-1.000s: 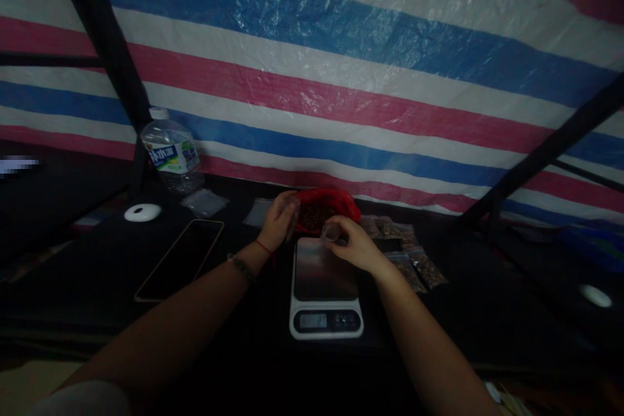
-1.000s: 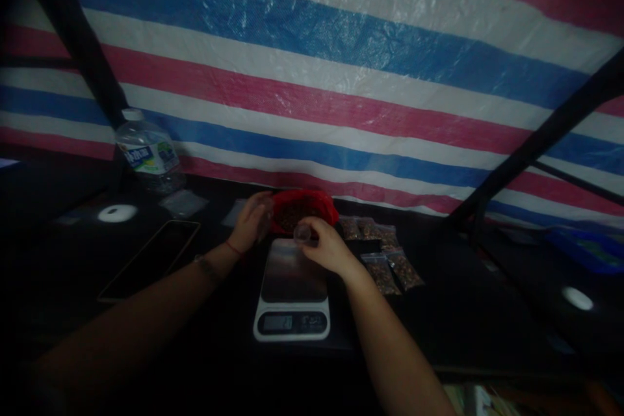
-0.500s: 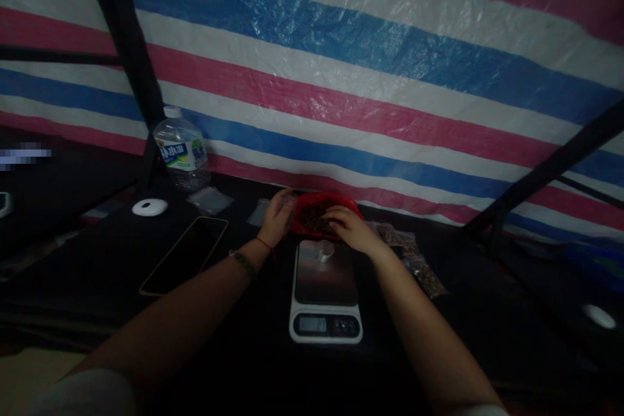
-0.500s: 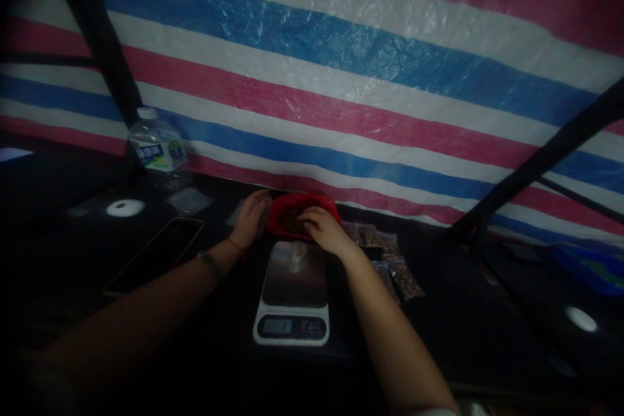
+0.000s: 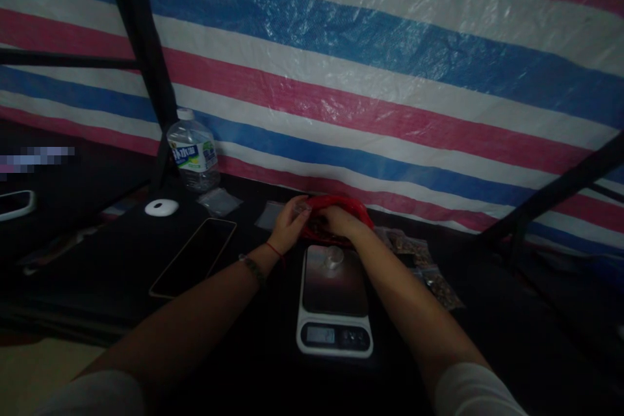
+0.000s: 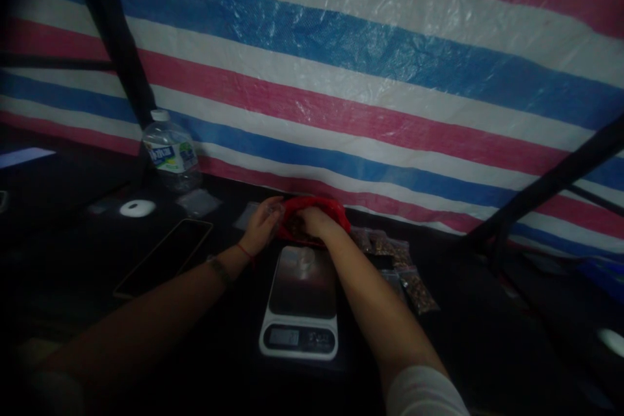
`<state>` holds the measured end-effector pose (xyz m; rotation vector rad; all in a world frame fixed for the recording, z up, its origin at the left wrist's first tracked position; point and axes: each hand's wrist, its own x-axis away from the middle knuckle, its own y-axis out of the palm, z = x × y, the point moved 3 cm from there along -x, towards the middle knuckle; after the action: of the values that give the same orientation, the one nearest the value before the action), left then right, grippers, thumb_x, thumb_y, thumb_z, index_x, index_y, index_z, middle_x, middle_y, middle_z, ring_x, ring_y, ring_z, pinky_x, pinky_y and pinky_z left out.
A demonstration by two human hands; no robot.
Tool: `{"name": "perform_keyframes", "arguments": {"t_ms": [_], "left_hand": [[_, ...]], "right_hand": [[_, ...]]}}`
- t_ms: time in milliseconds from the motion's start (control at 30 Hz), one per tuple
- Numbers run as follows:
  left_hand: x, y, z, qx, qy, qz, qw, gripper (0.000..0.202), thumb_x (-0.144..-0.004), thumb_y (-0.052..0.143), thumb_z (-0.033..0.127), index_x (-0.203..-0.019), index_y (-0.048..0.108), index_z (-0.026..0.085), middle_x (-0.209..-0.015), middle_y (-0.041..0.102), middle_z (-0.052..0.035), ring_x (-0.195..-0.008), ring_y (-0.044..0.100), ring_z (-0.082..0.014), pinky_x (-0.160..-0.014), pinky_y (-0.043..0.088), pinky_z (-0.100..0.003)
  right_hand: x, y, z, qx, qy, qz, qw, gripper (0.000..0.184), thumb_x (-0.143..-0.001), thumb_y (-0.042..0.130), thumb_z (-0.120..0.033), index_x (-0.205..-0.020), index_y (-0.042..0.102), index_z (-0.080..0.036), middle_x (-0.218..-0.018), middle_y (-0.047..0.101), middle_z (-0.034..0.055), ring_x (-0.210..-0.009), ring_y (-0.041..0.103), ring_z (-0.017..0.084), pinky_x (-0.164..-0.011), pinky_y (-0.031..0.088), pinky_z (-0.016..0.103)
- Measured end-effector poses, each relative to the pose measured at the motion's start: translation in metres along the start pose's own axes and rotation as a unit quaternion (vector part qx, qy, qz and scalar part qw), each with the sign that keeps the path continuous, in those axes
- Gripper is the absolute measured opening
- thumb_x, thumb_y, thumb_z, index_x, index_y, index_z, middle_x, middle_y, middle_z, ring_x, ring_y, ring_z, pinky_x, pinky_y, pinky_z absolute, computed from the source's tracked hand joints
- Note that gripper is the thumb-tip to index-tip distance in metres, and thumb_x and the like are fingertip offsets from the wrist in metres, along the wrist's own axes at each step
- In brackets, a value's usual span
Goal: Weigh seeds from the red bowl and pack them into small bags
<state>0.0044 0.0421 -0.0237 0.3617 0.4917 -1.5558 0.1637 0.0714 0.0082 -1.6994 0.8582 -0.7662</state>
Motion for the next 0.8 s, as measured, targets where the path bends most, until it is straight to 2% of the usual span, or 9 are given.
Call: {"name": "perform_keyframes", "arguments": {"t_ms": [200,300,400,500,633,800], "left_hand": [[-0.001,-0.001,0.004,-0.008,0.000,0.007,1.000,0.042,-0.085,0.053,0.042,-0.120,0.053,0.018,-0.107,0.063,-0.0085,-0.097,0.060,-0.0198,-0.088,0.047,-0.035],[-0.001,-0.001,0.006,-0.010,0.000,0.012,1.000,0.041,-0.085,0.053,0.042,-0.118,0.054,0.018,-0.105,0.064,-0.0078,-0.095,0.060,-0.0196,-0.087,0.047,-0.035],[-0.002,0.000,0.007,-0.003,0.001,0.012,1.000,0.041,-0.084,0.054,0.042,-0.117,0.054,0.017,-0.102,0.064,-0.0075,-0.092,0.060,-0.0196,-0.085,0.048,-0.035],[-0.001,0.000,0.007,-0.002,-0.002,0.012,1.000,0.041,-0.084,0.054,0.043,-0.116,0.055,0.017,-0.103,0.064,-0.0080,-0.093,0.061,-0.0202,-0.085,0.048,-0.035],[-0.001,-0.001,0.009,-0.014,-0.001,0.008,1.000,0.040,-0.084,0.053,0.042,-0.116,0.054,0.018,-0.103,0.065,-0.0079,-0.094,0.061,-0.0204,-0.085,0.048,-0.035],[-0.001,-0.002,0.023,-0.052,0.050,-0.050,0.996,0.044,-0.078,0.059,0.034,-0.117,0.052,0.016,-0.108,0.063,-0.0093,-0.098,0.060,-0.0218,-0.089,0.047,-0.037]], "right_hand": [[0.011,-0.012,0.010,0.034,0.020,-0.003,0.999,0.030,-0.076,0.054,-0.008,-0.096,0.073,-0.020,-0.095,0.073,0.0062,-0.086,0.066,0.019,-0.080,0.047,0.025],[0.018,-0.015,0.013,0.010,0.005,-0.009,1.000,0.032,-0.073,0.064,-0.019,-0.104,0.071,-0.021,-0.100,0.072,0.0054,-0.089,0.065,0.020,-0.081,0.047,0.026],[0.021,-0.013,0.012,-0.018,-0.001,-0.009,1.000,0.050,-0.066,0.073,-0.029,-0.115,0.067,-0.023,-0.109,0.070,0.0056,-0.095,0.064,0.023,-0.083,0.048,0.028],[0.021,-0.008,0.006,-0.030,0.013,-0.020,0.999,0.042,-0.068,0.070,-0.022,-0.110,0.069,-0.022,-0.105,0.071,0.0054,-0.091,0.066,0.021,-0.080,0.049,0.026],[0.019,-0.005,-0.001,-0.004,0.038,0.008,0.999,0.028,-0.076,0.060,-0.013,-0.100,0.073,-0.019,-0.096,0.073,0.0078,-0.084,0.067,0.021,-0.073,0.048,0.025],[0.021,-0.003,0.002,0.014,0.025,0.029,0.999,0.026,-0.076,0.058,-0.010,-0.095,0.074,-0.018,-0.094,0.073,0.0081,-0.083,0.066,0.020,-0.074,0.046,0.026]]}}
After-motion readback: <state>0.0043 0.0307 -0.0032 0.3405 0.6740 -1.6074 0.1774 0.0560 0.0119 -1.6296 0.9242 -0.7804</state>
